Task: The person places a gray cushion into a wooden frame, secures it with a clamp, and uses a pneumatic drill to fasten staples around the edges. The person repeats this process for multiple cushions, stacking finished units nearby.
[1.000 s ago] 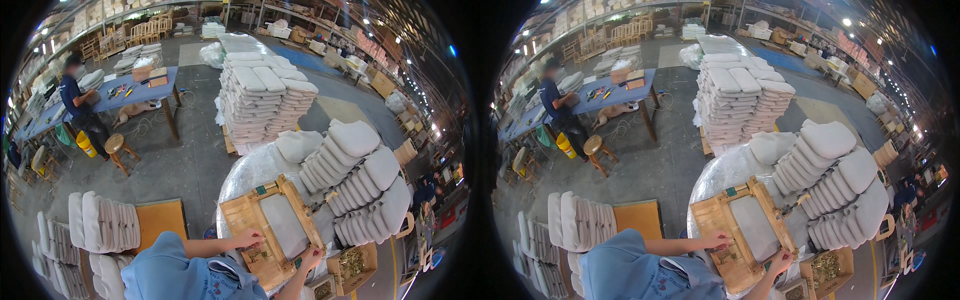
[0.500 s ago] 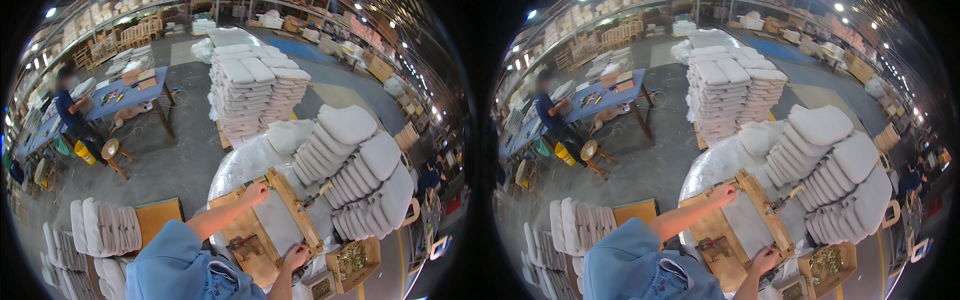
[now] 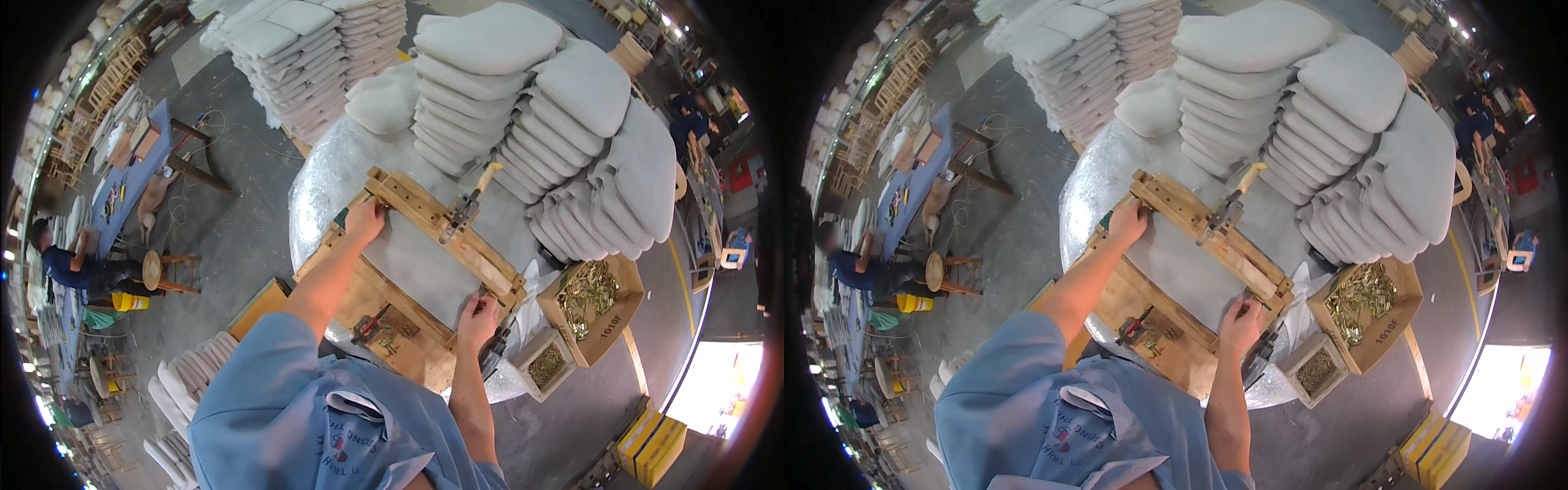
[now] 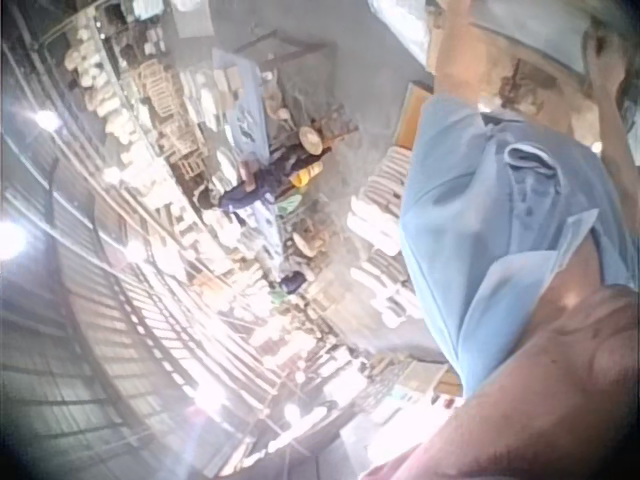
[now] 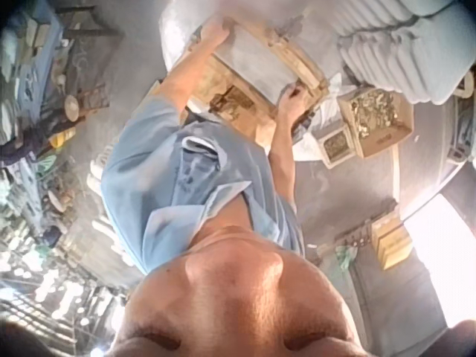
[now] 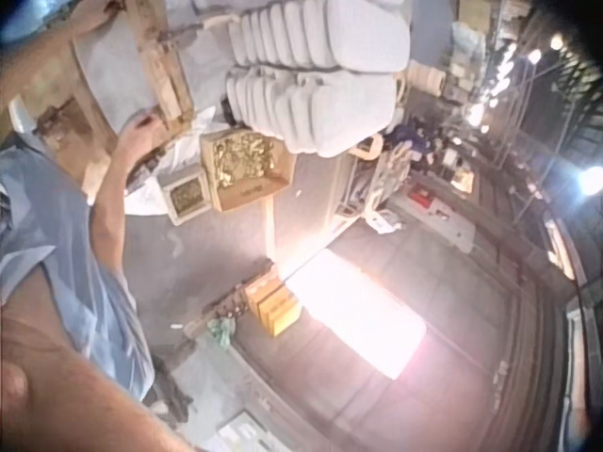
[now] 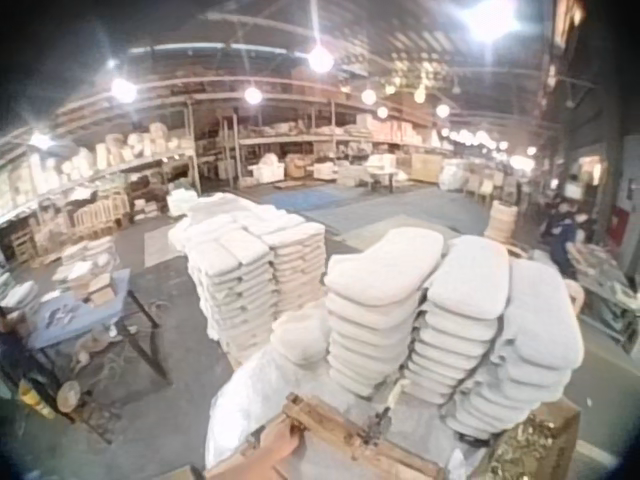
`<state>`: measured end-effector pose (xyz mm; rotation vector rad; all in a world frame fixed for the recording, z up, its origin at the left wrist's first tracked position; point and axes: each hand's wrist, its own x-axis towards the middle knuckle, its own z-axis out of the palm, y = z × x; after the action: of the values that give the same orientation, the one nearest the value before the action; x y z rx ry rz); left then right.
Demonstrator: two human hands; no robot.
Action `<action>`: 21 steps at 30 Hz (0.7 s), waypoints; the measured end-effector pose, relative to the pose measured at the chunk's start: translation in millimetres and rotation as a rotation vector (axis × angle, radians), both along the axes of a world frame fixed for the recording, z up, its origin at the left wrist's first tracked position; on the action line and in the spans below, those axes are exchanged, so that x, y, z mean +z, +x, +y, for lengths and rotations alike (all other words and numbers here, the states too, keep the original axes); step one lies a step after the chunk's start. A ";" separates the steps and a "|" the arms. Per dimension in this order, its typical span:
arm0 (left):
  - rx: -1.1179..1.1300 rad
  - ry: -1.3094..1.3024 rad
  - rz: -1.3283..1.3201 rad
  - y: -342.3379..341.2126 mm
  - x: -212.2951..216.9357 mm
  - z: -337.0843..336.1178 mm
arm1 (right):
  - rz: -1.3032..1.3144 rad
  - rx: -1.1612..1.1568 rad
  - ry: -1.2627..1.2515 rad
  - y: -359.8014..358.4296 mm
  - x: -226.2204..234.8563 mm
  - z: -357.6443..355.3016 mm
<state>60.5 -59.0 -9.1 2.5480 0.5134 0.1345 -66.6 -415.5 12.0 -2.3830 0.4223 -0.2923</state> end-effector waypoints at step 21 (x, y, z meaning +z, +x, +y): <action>0.087 -0.196 -0.091 -15.4 -5.1 7.6 | -0.042 -0.007 -0.009 1.1 -4.5 3.7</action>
<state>45.1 -51.3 -14.2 2.3185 0.5733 0.2192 -65.5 -411.8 7.4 -2.3801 0.4108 -0.3481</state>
